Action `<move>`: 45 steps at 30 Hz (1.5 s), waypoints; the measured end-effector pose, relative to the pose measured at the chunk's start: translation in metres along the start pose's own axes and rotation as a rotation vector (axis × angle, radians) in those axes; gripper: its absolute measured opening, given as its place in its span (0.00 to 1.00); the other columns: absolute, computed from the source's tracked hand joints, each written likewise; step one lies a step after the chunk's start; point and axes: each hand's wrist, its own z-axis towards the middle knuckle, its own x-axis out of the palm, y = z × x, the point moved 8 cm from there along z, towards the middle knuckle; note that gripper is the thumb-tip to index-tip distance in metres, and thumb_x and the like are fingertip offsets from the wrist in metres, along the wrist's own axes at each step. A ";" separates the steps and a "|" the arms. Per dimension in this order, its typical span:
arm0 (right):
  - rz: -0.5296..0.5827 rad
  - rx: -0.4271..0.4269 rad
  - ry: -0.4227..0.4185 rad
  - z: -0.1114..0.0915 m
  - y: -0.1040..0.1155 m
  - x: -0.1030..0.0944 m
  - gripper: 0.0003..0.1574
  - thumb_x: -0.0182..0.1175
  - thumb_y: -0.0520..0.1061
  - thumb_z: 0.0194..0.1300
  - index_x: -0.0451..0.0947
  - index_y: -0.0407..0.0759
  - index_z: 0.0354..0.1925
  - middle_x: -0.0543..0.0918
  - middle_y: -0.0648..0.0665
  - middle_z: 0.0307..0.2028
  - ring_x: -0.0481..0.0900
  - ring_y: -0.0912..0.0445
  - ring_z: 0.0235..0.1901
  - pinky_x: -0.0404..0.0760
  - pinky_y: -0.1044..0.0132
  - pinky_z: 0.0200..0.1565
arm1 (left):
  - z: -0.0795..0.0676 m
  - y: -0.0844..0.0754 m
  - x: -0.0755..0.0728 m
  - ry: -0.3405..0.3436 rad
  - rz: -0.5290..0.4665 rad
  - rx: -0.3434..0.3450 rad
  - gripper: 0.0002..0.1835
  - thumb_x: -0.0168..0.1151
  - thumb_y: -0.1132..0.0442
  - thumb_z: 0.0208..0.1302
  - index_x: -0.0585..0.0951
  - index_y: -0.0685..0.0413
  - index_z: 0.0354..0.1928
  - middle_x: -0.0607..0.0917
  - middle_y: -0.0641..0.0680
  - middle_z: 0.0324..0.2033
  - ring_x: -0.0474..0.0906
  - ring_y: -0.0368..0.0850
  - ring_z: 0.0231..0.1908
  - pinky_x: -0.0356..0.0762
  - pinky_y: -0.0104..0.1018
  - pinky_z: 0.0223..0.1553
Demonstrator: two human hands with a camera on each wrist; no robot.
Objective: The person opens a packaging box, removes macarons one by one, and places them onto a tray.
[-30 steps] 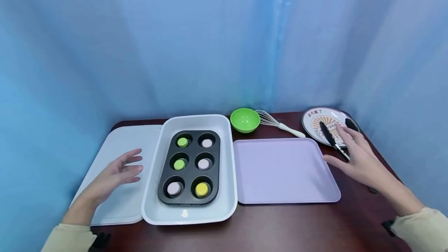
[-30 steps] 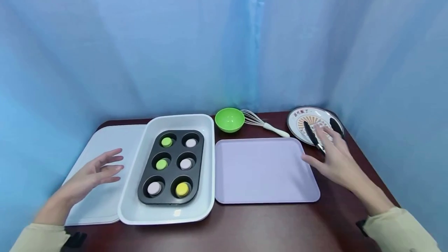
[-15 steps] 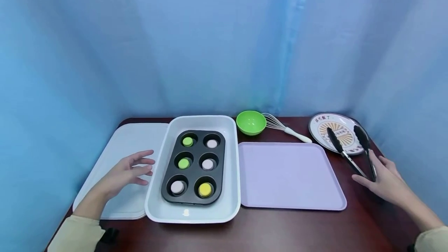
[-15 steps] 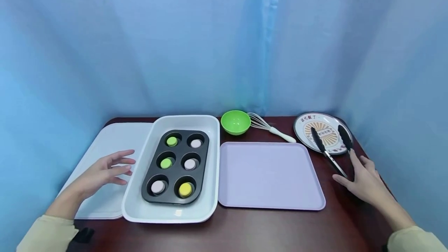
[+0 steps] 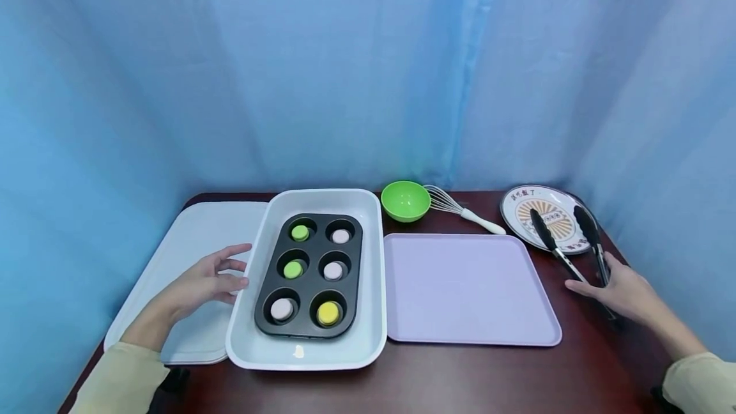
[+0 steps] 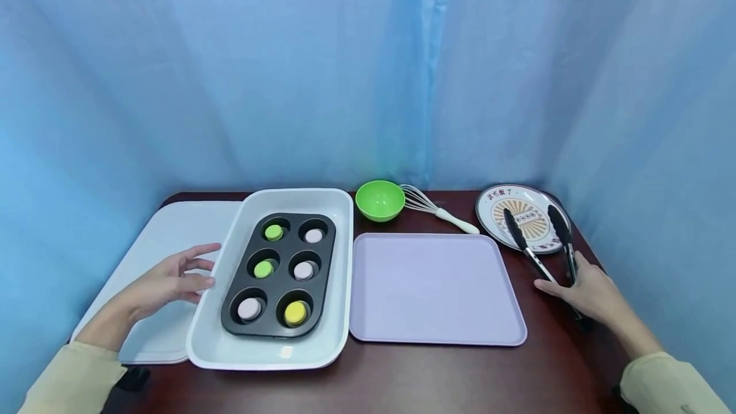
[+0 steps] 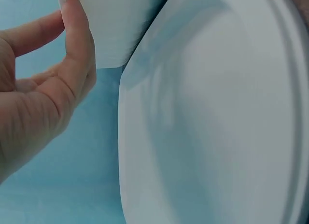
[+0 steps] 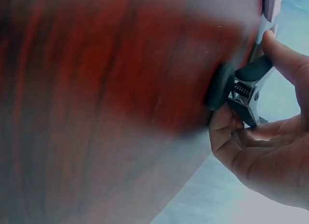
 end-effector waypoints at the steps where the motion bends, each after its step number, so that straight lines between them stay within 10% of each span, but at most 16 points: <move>1: 0.006 0.008 0.009 0.000 0.000 0.000 0.64 0.68 0.68 0.60 0.57 0.17 0.66 0.77 0.17 0.44 0.76 0.24 0.46 0.78 0.34 0.42 | 0.000 0.001 0.000 0.012 -0.012 -0.001 0.44 0.68 0.60 0.66 0.56 0.54 0.78 0.74 0.68 0.57 0.83 0.57 0.47 0.86 0.52 0.44; 6: 0.032 0.021 0.021 0.001 0.000 -0.007 0.43 0.69 0.68 0.61 0.66 0.32 0.44 0.77 0.45 0.27 0.76 0.49 0.28 0.74 0.57 0.29 | 0.005 0.008 0.005 0.069 -0.111 -0.002 0.44 0.66 0.63 0.67 0.53 0.50 0.79 0.74 0.69 0.59 0.83 0.58 0.49 0.86 0.55 0.45; 17: 0.079 0.043 0.048 -0.002 0.002 0.000 0.39 0.66 0.67 0.63 0.68 0.33 0.41 0.82 0.39 0.33 0.79 0.46 0.33 0.75 0.58 0.31 | 0.005 0.004 0.001 0.083 -0.101 -0.009 0.43 0.67 0.62 0.67 0.55 0.49 0.79 0.73 0.68 0.58 0.82 0.58 0.49 0.86 0.55 0.43; 34: 0.417 0.151 0.053 -0.012 0.017 -0.010 0.48 0.63 0.65 0.68 0.55 0.31 0.61 0.71 0.45 0.24 0.73 0.54 0.16 0.76 0.58 0.16 | 0.002 0.005 -0.001 0.042 -0.078 -0.034 0.44 0.69 0.61 0.66 0.57 0.49 0.78 0.75 0.67 0.57 0.82 0.57 0.47 0.86 0.54 0.42; 45: 0.281 0.021 0.019 -0.010 0.088 -0.040 0.66 0.64 0.68 0.66 0.40 0.38 0.80 0.78 0.38 0.33 0.79 0.48 0.20 0.79 0.57 0.19 | 0.003 0.004 0.002 0.041 -0.073 -0.034 0.43 0.68 0.61 0.66 0.57 0.49 0.78 0.75 0.67 0.57 0.82 0.57 0.47 0.86 0.54 0.42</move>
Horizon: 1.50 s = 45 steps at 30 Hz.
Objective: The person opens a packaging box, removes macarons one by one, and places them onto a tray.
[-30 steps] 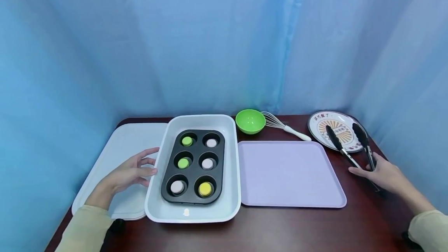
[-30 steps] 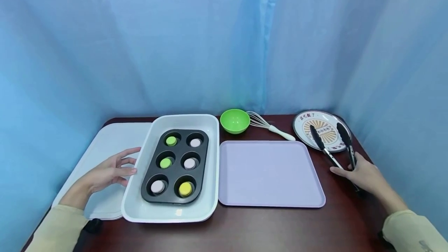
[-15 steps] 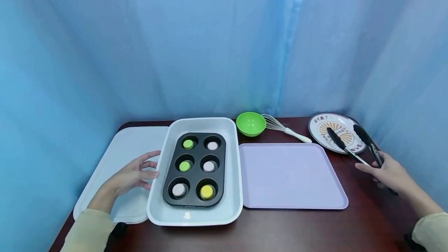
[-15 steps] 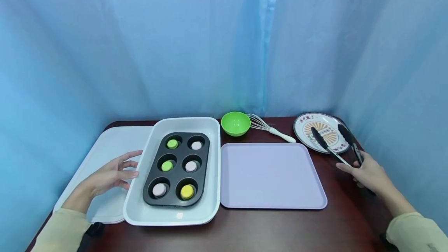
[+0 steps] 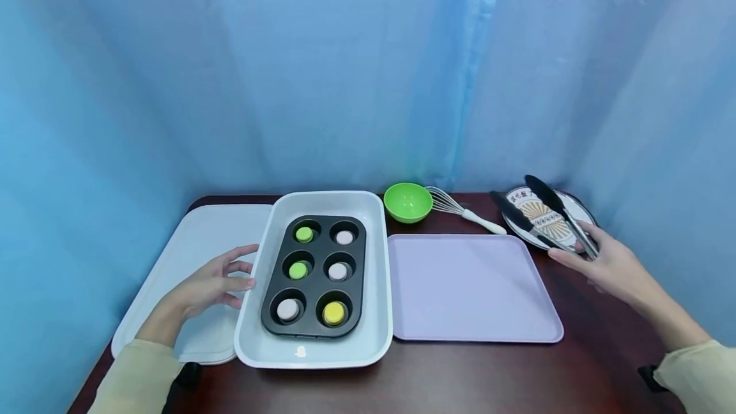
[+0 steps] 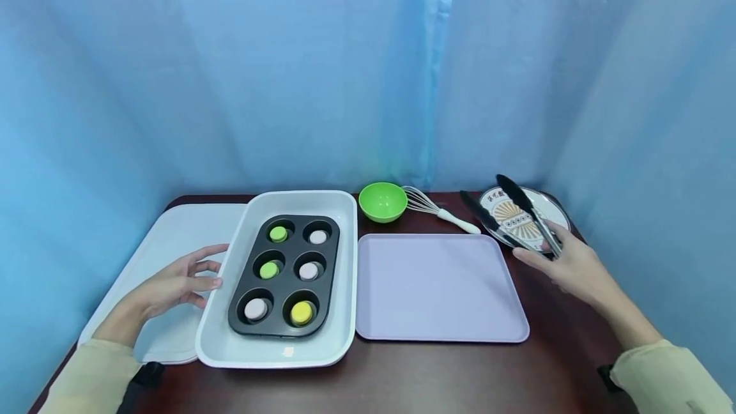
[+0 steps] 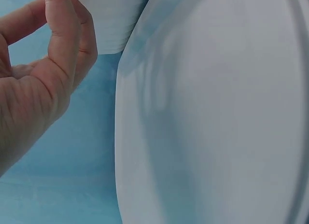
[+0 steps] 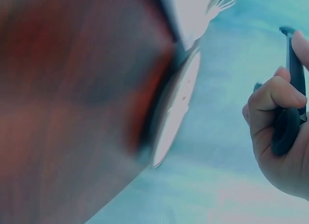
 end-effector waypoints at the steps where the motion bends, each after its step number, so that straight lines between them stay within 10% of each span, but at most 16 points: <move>1: -0.013 -0.020 0.007 0.001 0.008 0.001 0.66 0.65 0.68 0.65 0.41 0.38 0.80 0.78 0.38 0.34 0.79 0.49 0.21 0.79 0.57 0.20 | 0.000 0.000 0.001 0.000 -0.003 0.000 0.43 0.68 0.62 0.66 0.57 0.49 0.78 0.75 0.67 0.57 0.83 0.57 0.47 0.86 0.55 0.42; 17: -0.042 -0.435 0.084 0.003 0.150 0.057 0.62 0.73 0.67 0.55 0.59 0.44 0.77 0.79 0.51 0.42 0.62 0.62 0.15 0.71 0.66 0.20 | -0.002 -0.004 0.002 0.042 -0.022 0.018 0.44 0.66 0.62 0.67 0.54 0.53 0.79 0.73 0.70 0.58 0.83 0.57 0.46 0.87 0.56 0.40; 21: -0.093 -0.527 0.080 0.009 0.187 0.073 0.64 0.71 0.72 0.53 0.62 0.44 0.76 0.85 0.53 0.46 0.73 0.62 0.21 0.77 0.64 0.28 | -0.001 -0.005 0.002 0.030 -0.009 0.016 0.44 0.67 0.62 0.66 0.54 0.53 0.79 0.73 0.69 0.57 0.83 0.57 0.45 0.87 0.55 0.40; 31: -0.172 -0.622 0.144 0.038 0.262 0.127 0.54 0.71 0.70 0.56 0.70 0.46 0.72 0.85 0.47 0.54 0.76 0.61 0.31 0.83 0.57 0.42 | 0.002 -0.006 -0.009 -0.012 0.095 0.014 0.42 0.67 0.58 0.67 0.58 0.55 0.78 0.74 0.68 0.58 0.84 0.55 0.45 0.87 0.51 0.41; 41: -0.381 -0.680 0.237 0.059 0.306 0.177 0.45 0.71 0.66 0.59 0.75 0.48 0.68 0.82 0.53 0.24 0.74 0.60 0.23 0.74 0.65 0.26 | 0.003 -0.003 -0.011 -0.053 0.062 0.004 0.38 0.64 0.65 0.68 0.60 0.57 0.77 0.76 0.67 0.56 0.85 0.55 0.45 0.87 0.50 0.42; 45: -0.431 -0.680 0.251 0.065 0.324 0.186 0.43 0.71 0.66 0.59 0.76 0.51 0.68 0.88 0.52 0.38 0.82 0.60 0.33 0.79 0.65 0.31 | 0.002 -0.007 -0.008 -0.058 0.065 0.015 0.37 0.63 0.66 0.68 0.60 0.59 0.76 0.76 0.68 0.55 0.85 0.54 0.45 0.87 0.50 0.41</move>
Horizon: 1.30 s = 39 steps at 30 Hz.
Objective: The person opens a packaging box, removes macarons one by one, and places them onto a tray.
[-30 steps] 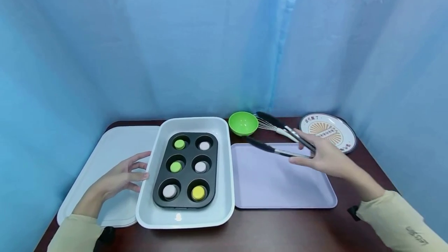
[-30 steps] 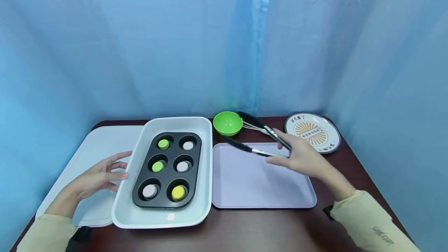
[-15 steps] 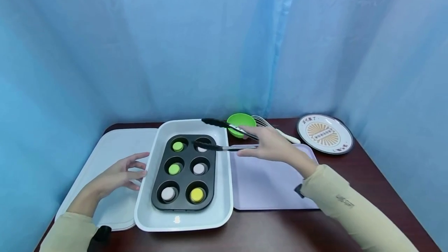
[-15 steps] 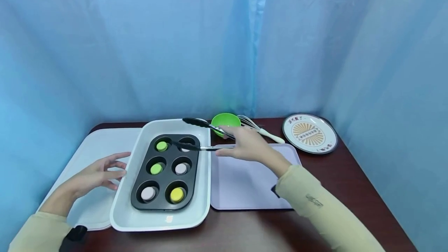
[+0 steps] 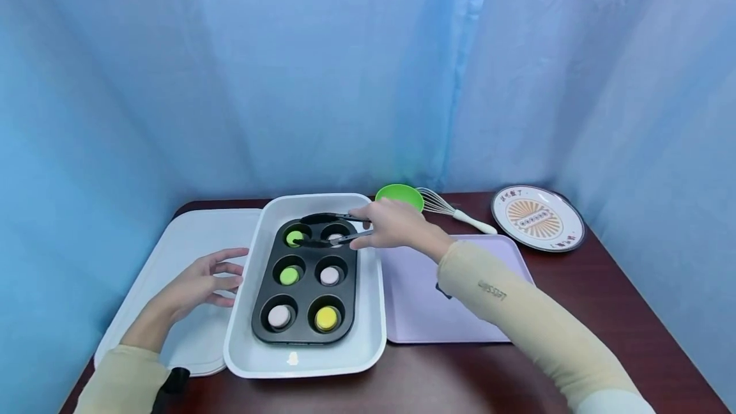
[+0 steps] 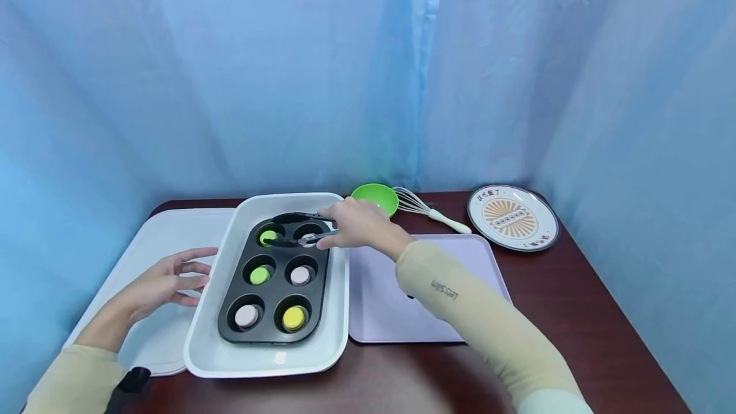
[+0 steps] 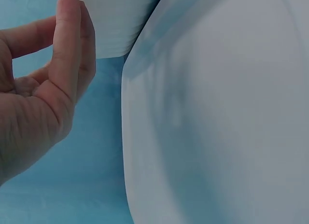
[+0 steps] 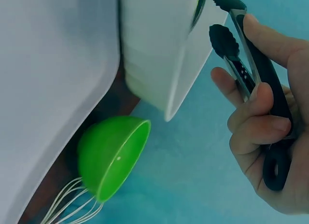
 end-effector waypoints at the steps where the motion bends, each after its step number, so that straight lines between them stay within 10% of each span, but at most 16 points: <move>1: -0.003 0.006 0.007 0.004 0.002 0.000 0.44 0.71 0.66 0.59 0.76 0.52 0.68 0.88 0.51 0.39 0.82 0.60 0.33 0.79 0.66 0.30 | 0.000 -0.001 0.000 0.002 -0.002 0.001 0.37 0.63 0.67 0.68 0.59 0.60 0.76 0.76 0.68 0.55 0.85 0.55 0.45 0.87 0.50 0.41; 14: -0.063 0.093 0.127 0.035 0.016 0.013 0.47 0.68 0.72 0.59 0.73 0.56 0.70 0.76 0.53 0.22 0.71 0.59 0.23 0.70 0.66 0.23 | -0.002 0.001 0.004 -0.039 0.037 -0.046 0.36 0.64 0.67 0.67 0.62 0.58 0.75 0.77 0.65 0.54 0.84 0.53 0.44 0.88 0.50 0.40; 19: -0.032 0.107 0.147 0.041 0.017 0.015 0.46 0.70 0.69 0.60 0.74 0.53 0.70 0.86 0.49 0.36 0.75 0.57 0.25 0.76 0.63 0.29 | -0.002 -0.002 0.005 -0.036 0.037 -0.030 0.37 0.63 0.67 0.67 0.61 0.60 0.75 0.78 0.66 0.53 0.84 0.54 0.43 0.88 0.51 0.39; 24: -0.010 0.128 0.190 0.046 0.013 0.016 0.45 0.69 0.67 0.61 0.72 0.52 0.71 0.79 0.48 0.64 0.81 0.52 0.52 0.82 0.57 0.49 | 0.000 -0.002 0.003 -0.036 0.029 -0.045 0.37 0.63 0.68 0.67 0.61 0.59 0.75 0.77 0.65 0.53 0.84 0.53 0.43 0.88 0.51 0.39; 39: -0.069 0.121 0.237 0.051 0.023 0.018 0.43 0.68 0.65 0.64 0.72 0.51 0.71 0.77 0.49 0.66 0.74 0.50 0.65 0.76 0.55 0.62 | -0.001 -0.004 0.004 -0.012 0.011 -0.048 0.38 0.63 0.68 0.66 0.60 0.59 0.76 0.76 0.67 0.55 0.84 0.54 0.43 0.88 0.53 0.37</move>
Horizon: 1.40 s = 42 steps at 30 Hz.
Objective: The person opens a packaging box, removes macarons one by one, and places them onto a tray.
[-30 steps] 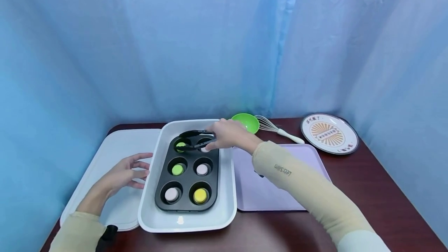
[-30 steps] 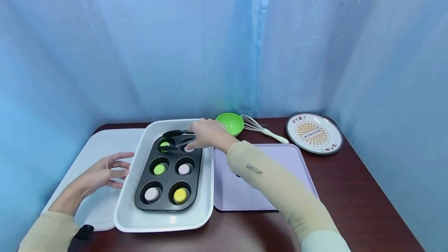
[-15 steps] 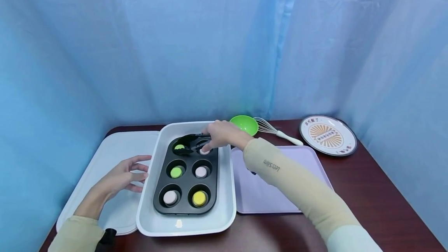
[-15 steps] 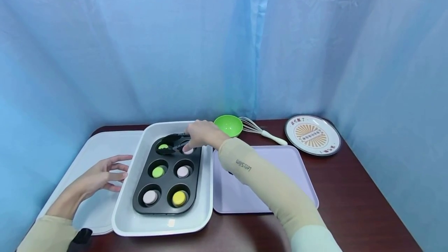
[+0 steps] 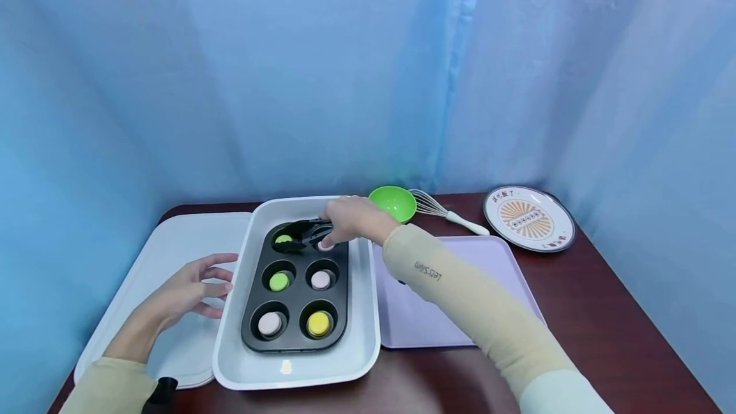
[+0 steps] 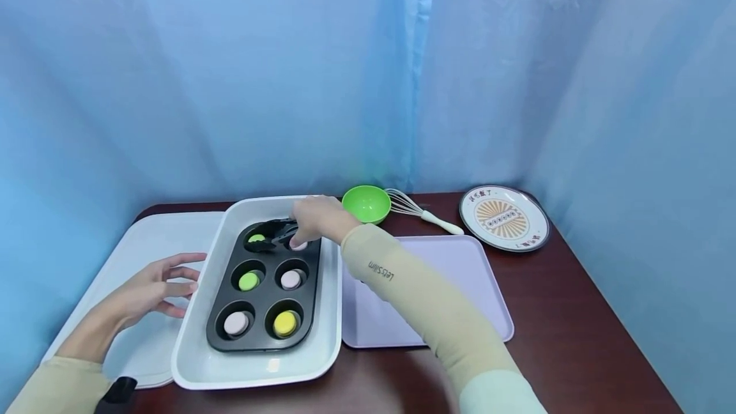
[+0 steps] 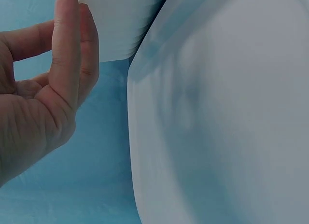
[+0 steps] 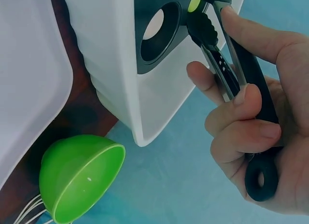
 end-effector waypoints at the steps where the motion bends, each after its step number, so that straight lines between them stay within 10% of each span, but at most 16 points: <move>1: -0.008 -0.001 -0.006 0.000 0.001 0.000 0.43 0.68 0.65 0.64 0.72 0.51 0.71 0.77 0.49 0.66 0.74 0.50 0.65 0.76 0.54 0.62 | -0.001 0.000 0.000 0.004 0.002 0.005 0.38 0.63 0.68 0.67 0.59 0.60 0.76 0.76 0.68 0.55 0.84 0.54 0.43 0.88 0.53 0.37; 20: 0.055 -0.053 -0.057 0.001 -0.009 0.007 0.42 0.66 0.66 0.66 0.72 0.52 0.72 0.77 0.50 0.66 0.74 0.51 0.65 0.78 0.54 0.60 | 0.000 -0.001 0.000 0.004 -0.004 -0.004 0.38 0.63 0.68 0.66 0.59 0.60 0.76 0.75 0.68 0.55 0.84 0.54 0.43 0.88 0.54 0.37; 28: 0.083 -0.049 -0.081 -0.003 -0.010 0.001 0.43 0.65 0.68 0.65 0.72 0.54 0.71 0.77 0.49 0.66 0.82 0.54 0.42 0.78 0.61 0.36 | -0.001 -0.001 -0.001 0.005 -0.003 -0.001 0.38 0.63 0.69 0.66 0.60 0.60 0.76 0.75 0.68 0.55 0.84 0.54 0.43 0.88 0.54 0.37; 35: 0.091 -0.061 -0.091 -0.007 -0.012 0.001 0.43 0.64 0.69 0.65 0.72 0.53 0.71 0.78 0.49 0.66 0.80 0.56 0.45 0.77 0.63 0.37 | -0.001 -0.001 0.000 -0.001 -0.001 -0.004 0.38 0.64 0.69 0.65 0.60 0.60 0.75 0.76 0.68 0.55 0.85 0.54 0.42 0.88 0.53 0.37; 39: 0.127 -0.093 -0.123 -0.016 -0.016 -0.004 0.42 0.65 0.66 0.66 0.71 0.52 0.72 0.88 0.47 0.45 0.72 0.58 0.24 0.70 0.65 0.27 | -0.001 0.000 0.001 0.001 0.002 -0.006 0.38 0.64 0.68 0.66 0.60 0.60 0.75 0.76 0.68 0.55 0.85 0.54 0.42 0.88 0.53 0.37; 42: 0.157 -0.131 -0.153 -0.028 -0.019 -0.010 0.41 0.64 0.65 0.67 0.71 0.51 0.72 0.77 0.51 0.18 0.58 0.59 0.14 0.61 0.65 0.21 | -0.001 -0.001 0.001 -0.001 0.007 -0.008 0.38 0.64 0.68 0.66 0.60 0.59 0.76 0.75 0.68 0.55 0.84 0.54 0.43 0.88 0.53 0.37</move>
